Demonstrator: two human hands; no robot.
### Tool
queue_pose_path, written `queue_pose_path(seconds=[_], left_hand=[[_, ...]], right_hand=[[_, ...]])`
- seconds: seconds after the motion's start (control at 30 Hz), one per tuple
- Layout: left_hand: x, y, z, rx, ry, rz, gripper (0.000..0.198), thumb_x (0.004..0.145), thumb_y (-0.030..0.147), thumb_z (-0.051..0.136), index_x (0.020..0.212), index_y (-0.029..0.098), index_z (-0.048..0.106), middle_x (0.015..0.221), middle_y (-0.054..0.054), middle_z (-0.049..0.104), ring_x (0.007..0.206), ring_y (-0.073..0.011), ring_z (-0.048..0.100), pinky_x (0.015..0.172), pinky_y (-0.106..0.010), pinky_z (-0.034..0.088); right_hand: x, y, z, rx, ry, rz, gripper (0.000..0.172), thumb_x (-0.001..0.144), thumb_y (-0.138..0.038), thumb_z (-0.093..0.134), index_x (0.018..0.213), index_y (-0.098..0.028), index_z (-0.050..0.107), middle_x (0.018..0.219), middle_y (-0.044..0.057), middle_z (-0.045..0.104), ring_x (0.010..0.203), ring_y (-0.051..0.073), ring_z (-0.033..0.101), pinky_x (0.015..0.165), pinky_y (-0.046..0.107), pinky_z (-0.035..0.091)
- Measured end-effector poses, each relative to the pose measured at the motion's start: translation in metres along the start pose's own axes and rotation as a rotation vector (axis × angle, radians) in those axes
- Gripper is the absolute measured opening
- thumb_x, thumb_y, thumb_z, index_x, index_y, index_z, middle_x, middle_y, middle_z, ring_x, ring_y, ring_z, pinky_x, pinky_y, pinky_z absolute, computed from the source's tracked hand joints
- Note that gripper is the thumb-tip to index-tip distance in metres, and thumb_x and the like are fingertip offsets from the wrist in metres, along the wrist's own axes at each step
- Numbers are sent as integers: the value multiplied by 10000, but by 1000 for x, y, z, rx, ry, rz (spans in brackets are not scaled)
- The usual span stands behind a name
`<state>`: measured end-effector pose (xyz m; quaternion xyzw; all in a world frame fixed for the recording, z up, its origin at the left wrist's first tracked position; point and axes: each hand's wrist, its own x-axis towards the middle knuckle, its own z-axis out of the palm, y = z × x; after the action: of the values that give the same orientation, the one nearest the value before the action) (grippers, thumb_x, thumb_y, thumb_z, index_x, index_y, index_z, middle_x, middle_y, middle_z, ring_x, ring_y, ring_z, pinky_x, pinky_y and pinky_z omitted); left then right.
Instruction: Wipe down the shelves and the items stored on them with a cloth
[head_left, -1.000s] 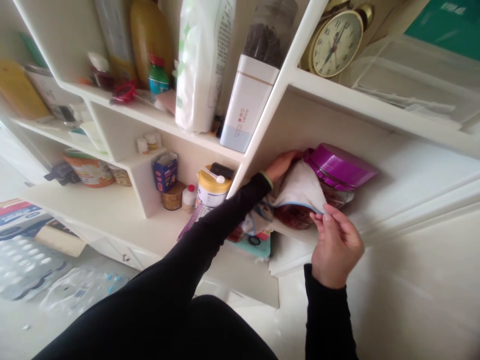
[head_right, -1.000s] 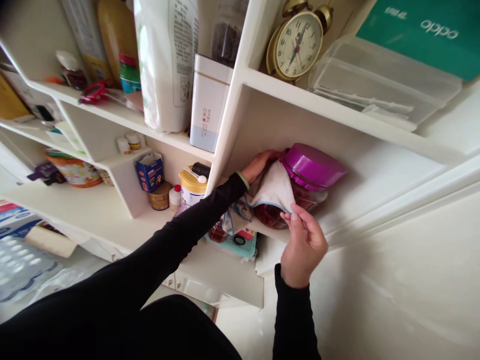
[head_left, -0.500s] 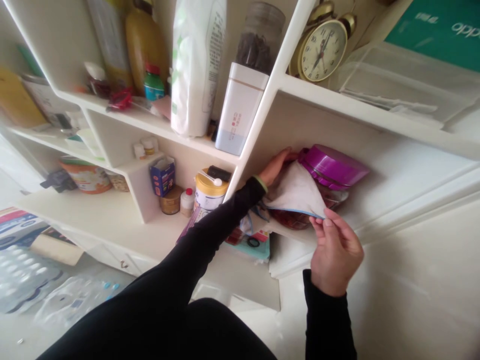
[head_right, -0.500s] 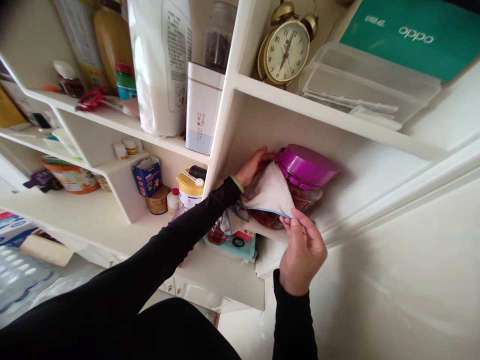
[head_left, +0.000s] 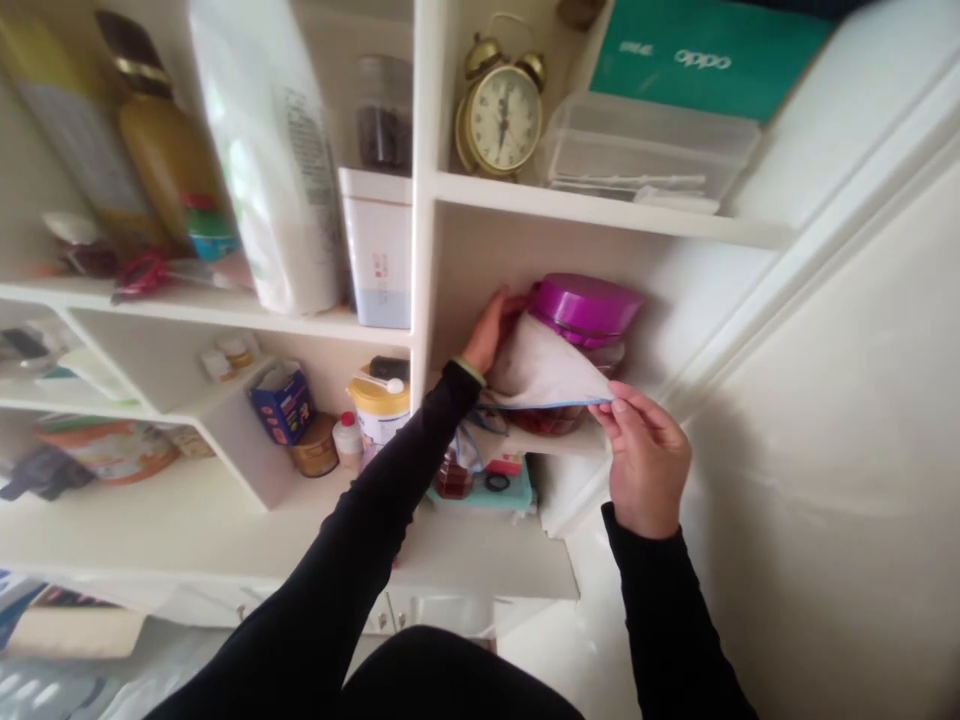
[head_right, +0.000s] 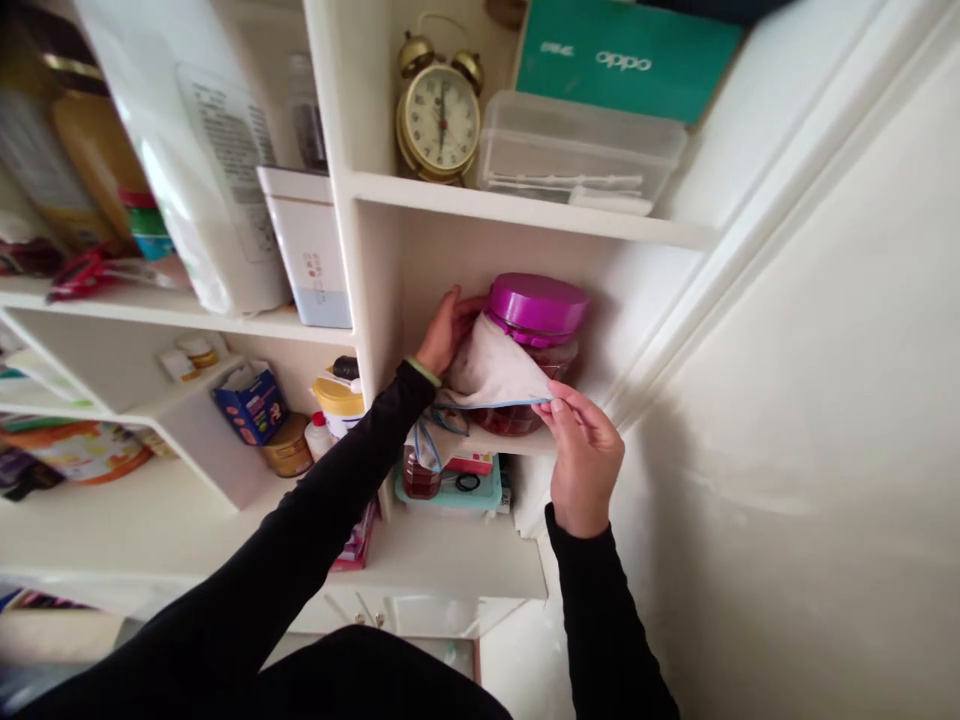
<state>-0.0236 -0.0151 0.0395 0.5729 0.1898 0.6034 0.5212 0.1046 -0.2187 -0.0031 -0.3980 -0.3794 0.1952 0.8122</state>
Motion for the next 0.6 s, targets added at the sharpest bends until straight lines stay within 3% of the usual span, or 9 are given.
queue_pose_path(seconds=[0.1,0.23,0.3,0.47,0.6], left_hand=[[1,6,0,-58,-52,-81,807,966,913,388,851,231,805,869,-128,832,1115,-331,720,1087,-502,511],[6,7,10,-10,-106,-76,763,984,877,401,953,242,822,926,-95,842,1151,-300,732,1111,-479,512],[3,9,14,33,-89,-58,752,998,857,385,997,247,825,939,-80,844,1162,-289,740,1103,-469,523],[-9,17,14,116,-49,-61,805,1084,766,210,1030,256,830,897,-70,846,1216,-280,709,1141,-453,496],[-5,14,12,177,20,-10,780,1093,759,218,1044,266,821,976,-56,859,1221,-267,701,1193,-471,465]], right_hand=[[3,-1,4,49,12,8,320,741,-419,905,980,-215,848,935,25,815,827,146,752,953,453,693],[8,-5,25,81,-125,35,369,767,-426,890,1084,-242,848,1055,26,828,973,173,780,1060,473,660],[11,-6,26,78,-164,25,358,791,-417,878,1106,-251,846,1064,20,821,992,172,776,1073,470,653],[21,0,4,115,-72,55,310,755,-409,885,1007,-235,842,936,7,797,846,139,734,1007,480,675],[19,4,11,186,-52,69,330,729,-409,894,1017,-254,843,974,-3,811,893,140,752,1048,474,661]])
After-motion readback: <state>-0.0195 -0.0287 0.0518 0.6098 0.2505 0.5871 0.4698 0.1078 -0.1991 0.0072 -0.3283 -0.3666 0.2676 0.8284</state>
